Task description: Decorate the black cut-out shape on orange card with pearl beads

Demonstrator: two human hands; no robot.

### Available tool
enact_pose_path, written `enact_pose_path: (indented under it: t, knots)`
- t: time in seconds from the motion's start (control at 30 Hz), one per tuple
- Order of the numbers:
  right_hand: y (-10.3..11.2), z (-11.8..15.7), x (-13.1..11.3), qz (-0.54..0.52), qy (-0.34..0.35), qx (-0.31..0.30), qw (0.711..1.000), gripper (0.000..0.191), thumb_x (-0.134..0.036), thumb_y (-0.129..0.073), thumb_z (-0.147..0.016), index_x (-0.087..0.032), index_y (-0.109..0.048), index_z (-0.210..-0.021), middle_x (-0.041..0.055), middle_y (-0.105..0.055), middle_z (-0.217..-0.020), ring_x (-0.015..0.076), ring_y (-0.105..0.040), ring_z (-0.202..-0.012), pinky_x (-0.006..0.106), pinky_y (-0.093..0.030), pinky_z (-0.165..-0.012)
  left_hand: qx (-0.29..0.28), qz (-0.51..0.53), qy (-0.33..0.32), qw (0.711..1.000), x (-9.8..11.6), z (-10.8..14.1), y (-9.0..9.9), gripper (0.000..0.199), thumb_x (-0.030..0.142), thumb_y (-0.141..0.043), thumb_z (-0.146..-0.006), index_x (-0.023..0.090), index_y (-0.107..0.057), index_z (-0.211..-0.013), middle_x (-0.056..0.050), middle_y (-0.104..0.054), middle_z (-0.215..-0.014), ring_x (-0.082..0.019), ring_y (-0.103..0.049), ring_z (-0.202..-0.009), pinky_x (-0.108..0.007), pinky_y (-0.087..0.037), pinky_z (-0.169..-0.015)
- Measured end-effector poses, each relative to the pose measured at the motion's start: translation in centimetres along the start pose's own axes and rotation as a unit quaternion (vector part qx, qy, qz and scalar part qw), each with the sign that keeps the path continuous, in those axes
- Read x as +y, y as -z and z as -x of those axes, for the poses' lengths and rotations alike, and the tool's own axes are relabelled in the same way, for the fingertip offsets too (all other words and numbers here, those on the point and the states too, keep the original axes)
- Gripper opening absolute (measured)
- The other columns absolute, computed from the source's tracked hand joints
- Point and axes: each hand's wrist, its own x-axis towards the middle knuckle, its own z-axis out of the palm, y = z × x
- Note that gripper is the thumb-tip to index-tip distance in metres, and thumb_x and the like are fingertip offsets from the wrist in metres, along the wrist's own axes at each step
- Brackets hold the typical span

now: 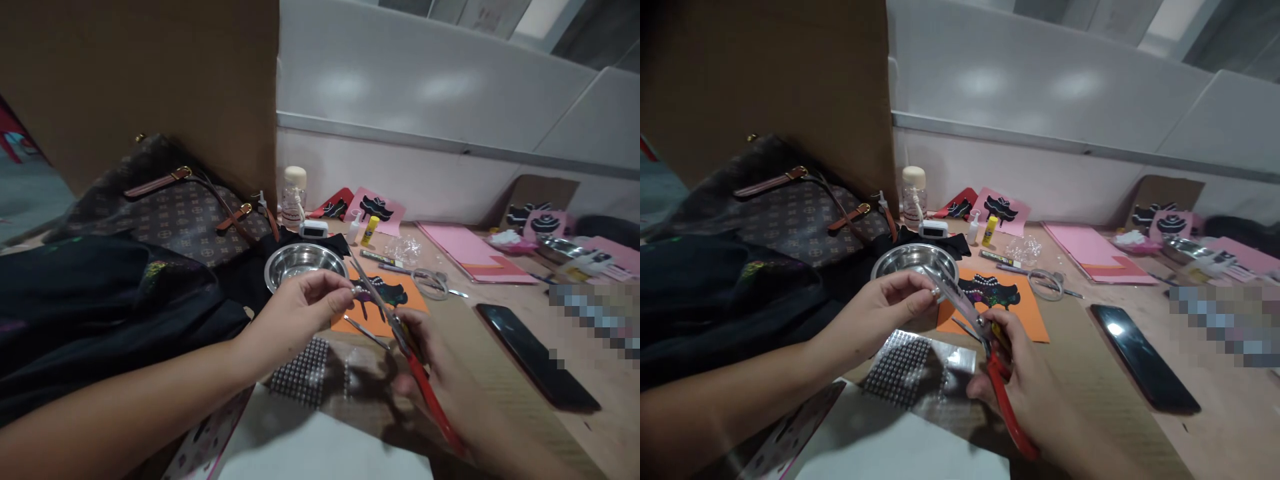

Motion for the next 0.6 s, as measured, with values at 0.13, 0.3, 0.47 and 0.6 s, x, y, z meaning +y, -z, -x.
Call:
enact_pose_path:
  t: [0.13,0.3,0.47,0.6]
  knots:
    - [0.14,-0.35,0.03,0.006,0.009,-0.007,1.0,0.066,-0.036,-0.073,-0.07,-0.027,-0.04,-0.127,0.0048,-0.067,-0.099,0.0235,-0.066,-0.077,0.037,-0.056,-0.067,-0.002,0.004,0.006,1.0,-0.21,0.0,0.07,0.023,0.039,-0.074,-0.085,0.017,-0.068,-0.09,-0.001,-0.065,-0.083,-0.01,-0.054,-0.07,-0.025,-0.046,-0.069]
    - [-0.02,-0.23,0.35,0.038,0.031,0.024,0.999,0.063,-0.03,-0.074,-0.071,-0.028,-0.044,-0.127,0.0092,-0.063,-0.12,0.0319,-0.062,-0.11,0.049,-0.051,-0.093,-0.012,0.012,0.022,1.0,-0.63,0.05,0.22,0.025,0.04,-0.074,-0.085,0.017,-0.068,-0.092,-0.001,-0.064,-0.085,-0.012,-0.059,-0.076,-0.031,-0.05,-0.08]
    - [-0.17,-0.19,0.66,0.029,0.004,0.013,0.999,0.063,-0.025,-0.074,-0.073,-0.029,-0.046,-0.129,0.0057,-0.067,-0.101,0.0301,-0.066,-0.098,0.046,-0.053,-0.085,-0.012,0.013,0.023,1.0,-0.68,0.09,0.17,0.027,0.042,-0.074,-0.084,0.016,-0.067,-0.089,-0.002,-0.064,-0.086,-0.014,-0.06,-0.08,-0.03,-0.049,-0.08]
    - [-0.33,-0.17,0.86,0.032,-0.007,0.024,0.999,0.065,-0.024,-0.074,-0.073,-0.029,-0.046,-0.132,0.0043,-0.067,-0.093,0.029,-0.067,-0.091,0.043,-0.054,-0.075,-0.013,0.003,0.026,1.0,-0.83,0.08,0.19,0.029,0.044,-0.074,-0.085,0.017,-0.069,-0.092,-0.001,-0.062,-0.086,-0.013,-0.06,-0.078,-0.031,-0.049,-0.08]
